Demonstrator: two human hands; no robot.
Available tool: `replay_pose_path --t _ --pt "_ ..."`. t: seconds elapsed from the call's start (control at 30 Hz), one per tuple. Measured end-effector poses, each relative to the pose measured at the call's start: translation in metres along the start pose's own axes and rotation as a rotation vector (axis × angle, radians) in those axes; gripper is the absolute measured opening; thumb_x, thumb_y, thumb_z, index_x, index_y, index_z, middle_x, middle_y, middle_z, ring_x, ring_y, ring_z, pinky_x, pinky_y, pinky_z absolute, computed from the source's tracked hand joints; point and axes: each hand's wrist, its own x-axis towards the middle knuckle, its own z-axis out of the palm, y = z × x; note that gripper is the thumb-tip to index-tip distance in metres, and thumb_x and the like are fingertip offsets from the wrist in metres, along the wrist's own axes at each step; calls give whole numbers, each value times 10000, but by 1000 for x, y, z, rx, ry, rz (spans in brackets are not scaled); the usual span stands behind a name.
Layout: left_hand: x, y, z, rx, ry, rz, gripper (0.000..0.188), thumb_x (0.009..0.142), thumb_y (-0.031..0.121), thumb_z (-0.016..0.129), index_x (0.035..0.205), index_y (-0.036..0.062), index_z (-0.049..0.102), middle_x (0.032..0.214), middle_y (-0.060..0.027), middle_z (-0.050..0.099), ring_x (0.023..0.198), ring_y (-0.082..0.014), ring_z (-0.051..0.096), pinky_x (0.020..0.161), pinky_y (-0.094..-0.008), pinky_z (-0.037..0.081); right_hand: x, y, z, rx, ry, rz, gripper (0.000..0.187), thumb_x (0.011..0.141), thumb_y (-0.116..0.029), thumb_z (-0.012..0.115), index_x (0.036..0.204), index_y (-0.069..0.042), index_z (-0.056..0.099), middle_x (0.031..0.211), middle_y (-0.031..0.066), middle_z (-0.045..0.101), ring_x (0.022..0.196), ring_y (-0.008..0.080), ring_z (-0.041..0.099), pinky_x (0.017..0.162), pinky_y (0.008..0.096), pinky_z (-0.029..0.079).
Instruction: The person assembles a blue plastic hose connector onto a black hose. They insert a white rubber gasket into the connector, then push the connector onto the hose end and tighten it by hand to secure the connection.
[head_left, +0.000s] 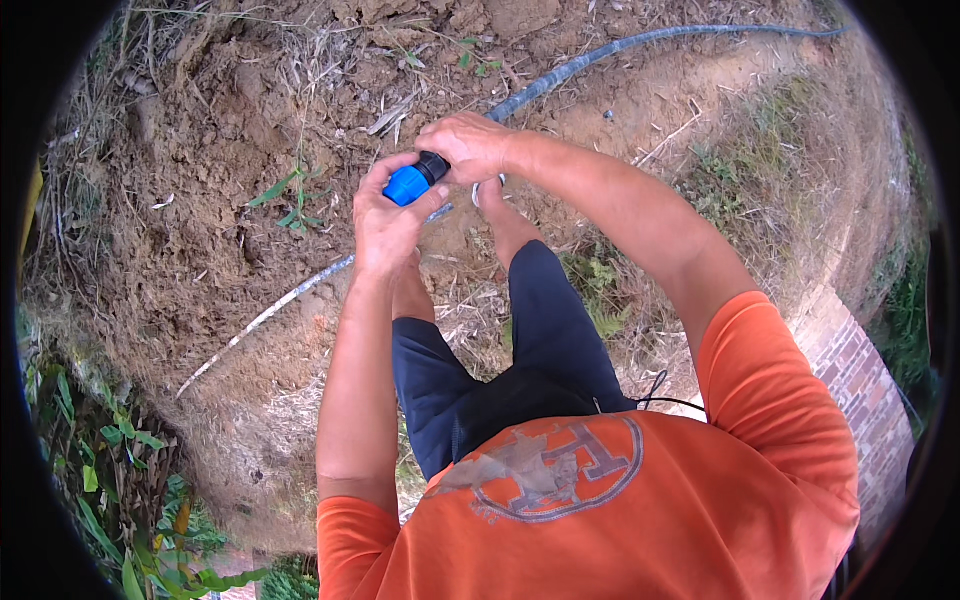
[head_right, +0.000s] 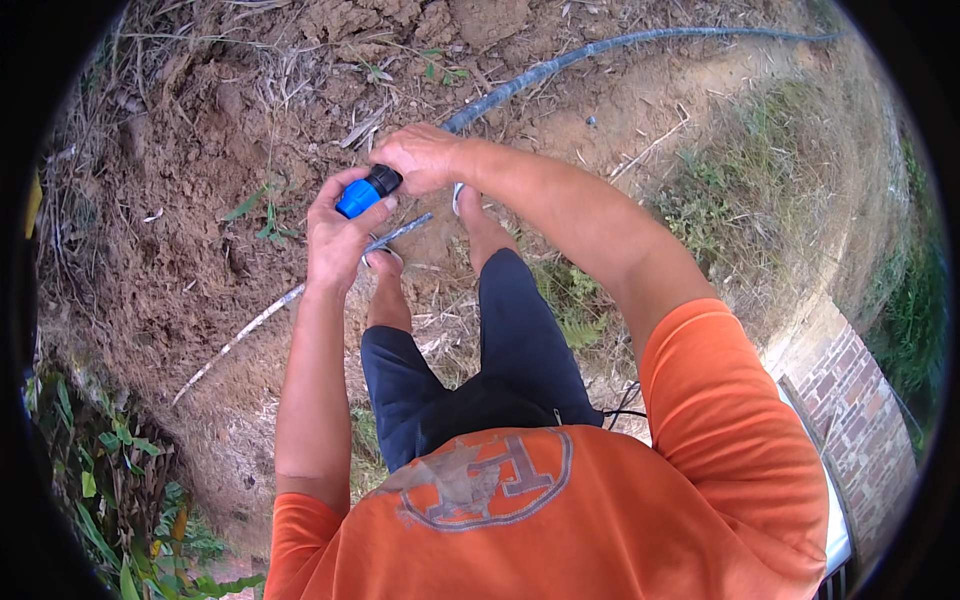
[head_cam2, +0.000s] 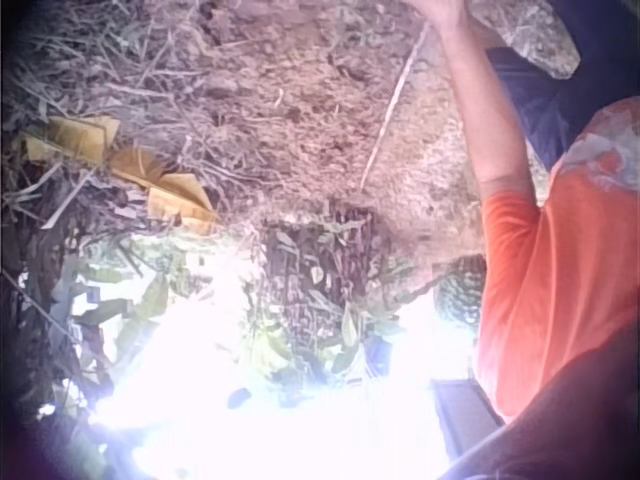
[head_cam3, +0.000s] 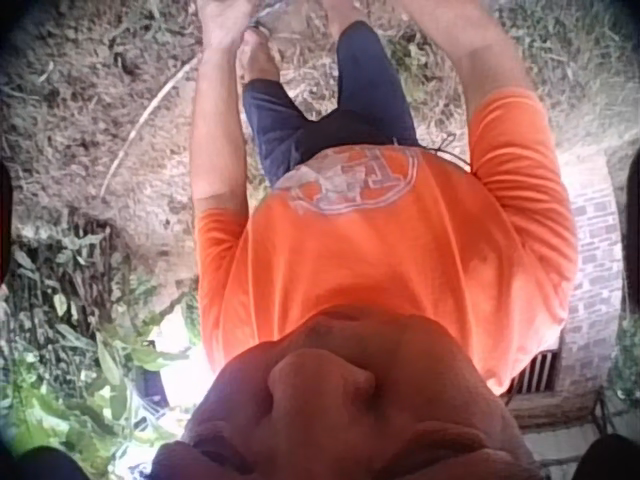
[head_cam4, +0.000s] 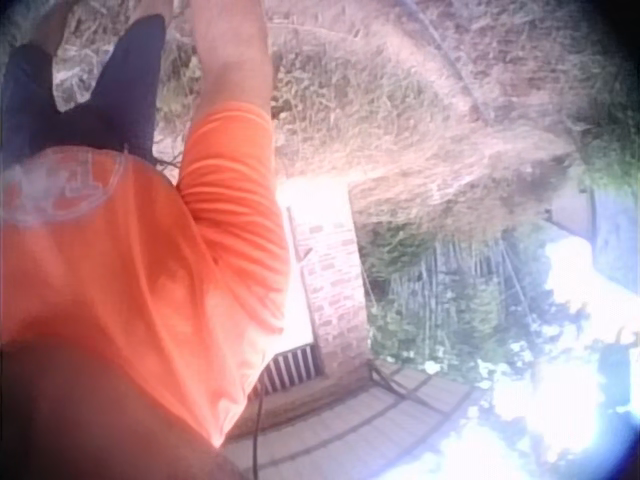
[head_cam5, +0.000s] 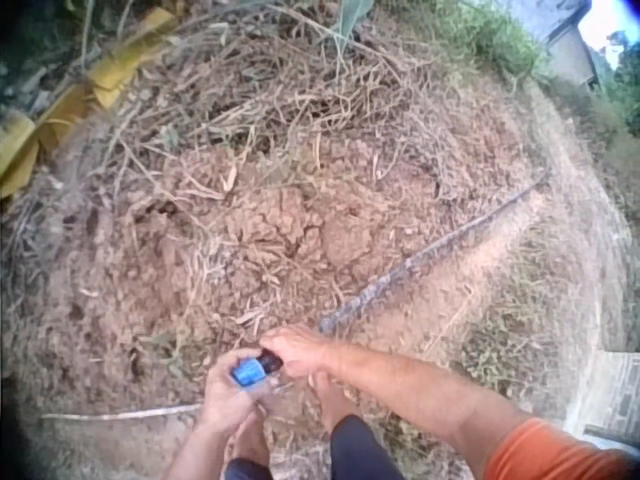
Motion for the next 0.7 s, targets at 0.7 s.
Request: replay_pose_path --t 0.7 --pt "7 11 -5 -19 -45 -194 403 870 57 793 1232 18 618 1011 -119 656 821 -193 686 680 -304 592 -2 6 19 27 38 -18 298 718 -181 798 939 -65 635 952 128 674 970 387 681 825 509 550"
